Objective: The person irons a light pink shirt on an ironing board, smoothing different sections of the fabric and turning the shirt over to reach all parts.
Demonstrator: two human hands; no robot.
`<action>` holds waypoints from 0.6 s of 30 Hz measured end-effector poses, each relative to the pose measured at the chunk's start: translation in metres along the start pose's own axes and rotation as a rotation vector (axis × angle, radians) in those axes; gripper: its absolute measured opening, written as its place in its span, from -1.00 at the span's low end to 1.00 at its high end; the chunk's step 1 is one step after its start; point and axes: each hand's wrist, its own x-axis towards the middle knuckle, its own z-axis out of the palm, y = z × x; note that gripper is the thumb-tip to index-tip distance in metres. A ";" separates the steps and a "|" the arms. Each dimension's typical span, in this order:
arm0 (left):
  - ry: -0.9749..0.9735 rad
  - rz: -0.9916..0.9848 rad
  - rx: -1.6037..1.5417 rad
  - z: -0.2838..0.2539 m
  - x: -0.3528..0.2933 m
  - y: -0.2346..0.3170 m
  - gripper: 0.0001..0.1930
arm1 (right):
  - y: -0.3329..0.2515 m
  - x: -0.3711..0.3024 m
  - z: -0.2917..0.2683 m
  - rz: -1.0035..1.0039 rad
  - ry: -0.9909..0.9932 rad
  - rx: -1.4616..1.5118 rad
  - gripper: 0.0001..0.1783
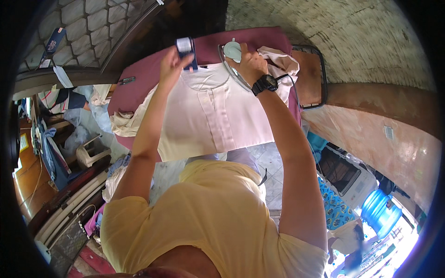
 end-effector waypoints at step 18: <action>0.579 0.269 0.738 -0.037 -0.033 -0.060 -0.69 | 0.023 0.035 -0.005 -0.410 -0.342 0.284 -0.29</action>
